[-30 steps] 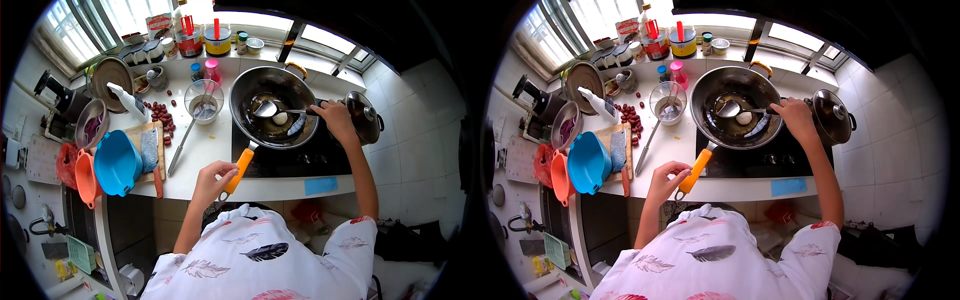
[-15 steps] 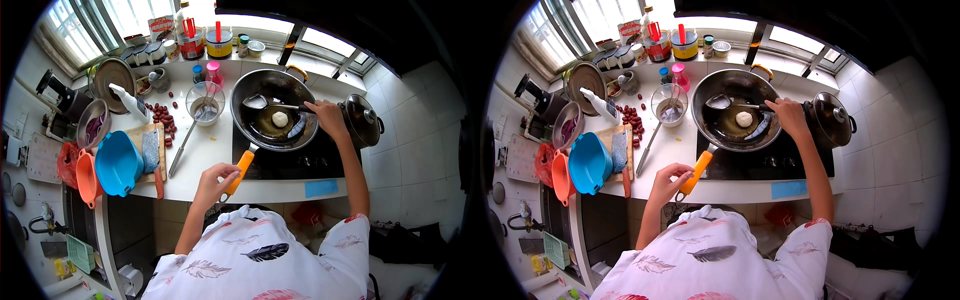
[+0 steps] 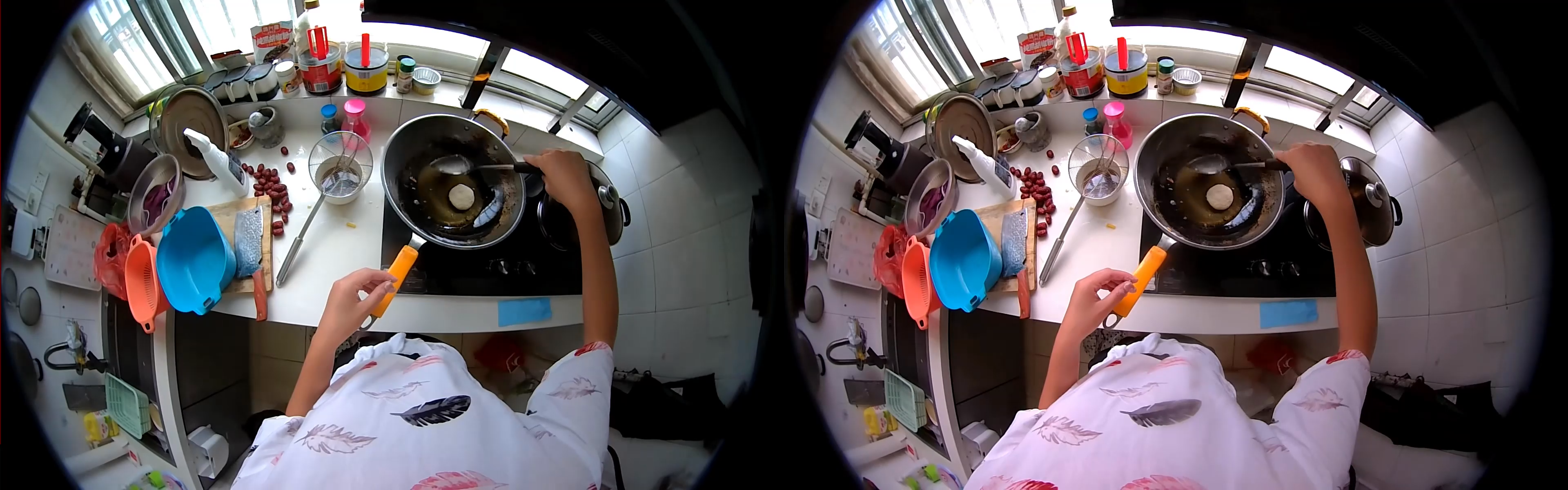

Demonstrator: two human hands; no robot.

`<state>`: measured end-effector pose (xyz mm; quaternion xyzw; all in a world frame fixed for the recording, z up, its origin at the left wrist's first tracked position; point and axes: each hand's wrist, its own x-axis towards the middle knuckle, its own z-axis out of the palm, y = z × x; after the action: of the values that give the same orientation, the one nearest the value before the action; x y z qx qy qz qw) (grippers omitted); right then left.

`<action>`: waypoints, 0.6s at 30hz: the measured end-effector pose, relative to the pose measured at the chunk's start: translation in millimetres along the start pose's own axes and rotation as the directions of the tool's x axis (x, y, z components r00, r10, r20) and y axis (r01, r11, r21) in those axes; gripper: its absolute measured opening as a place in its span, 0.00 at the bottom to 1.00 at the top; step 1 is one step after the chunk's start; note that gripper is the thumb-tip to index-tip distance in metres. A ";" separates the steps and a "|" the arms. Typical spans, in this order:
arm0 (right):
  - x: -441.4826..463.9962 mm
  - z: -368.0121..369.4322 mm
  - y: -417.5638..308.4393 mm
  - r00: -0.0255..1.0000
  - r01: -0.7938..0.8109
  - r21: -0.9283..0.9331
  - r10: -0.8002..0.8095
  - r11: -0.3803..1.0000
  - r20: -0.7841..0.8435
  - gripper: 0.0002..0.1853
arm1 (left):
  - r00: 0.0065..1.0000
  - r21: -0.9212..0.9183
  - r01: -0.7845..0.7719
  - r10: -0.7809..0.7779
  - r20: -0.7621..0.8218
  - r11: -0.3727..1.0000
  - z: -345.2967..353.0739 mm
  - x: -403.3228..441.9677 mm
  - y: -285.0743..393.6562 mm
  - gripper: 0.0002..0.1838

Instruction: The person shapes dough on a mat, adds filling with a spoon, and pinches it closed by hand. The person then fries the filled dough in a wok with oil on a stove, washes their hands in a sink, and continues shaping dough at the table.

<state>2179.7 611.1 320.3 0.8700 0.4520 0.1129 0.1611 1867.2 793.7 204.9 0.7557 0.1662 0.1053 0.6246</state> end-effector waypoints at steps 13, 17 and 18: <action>26.6 18.8 -23.3 0.994 0.103 -0.002 -0.103 0.995 0.023 0.23 | 0.999 -0.022 -0.008 0.008 0.031 1.000 5.8 3.5 4.2 0.08; 52.4 15.4 -13.8 0.984 0.151 -0.011 -0.151 0.989 -0.092 0.22 | 0.999 -0.021 -0.011 0.011 0.033 1.000 5.1 3.0 5.1 0.08; 55.6 11.8 -13.8 0.984 0.153 -0.012 -0.153 0.988 -0.095 0.22 | 0.999 -0.017 -0.007 0.008 0.032 1.000 4.7 2.7 4.8 0.08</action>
<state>2204.8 662.2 307.0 0.8260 0.5244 0.1427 0.1497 1872.1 789.6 208.6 0.7528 0.1522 0.0968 0.6331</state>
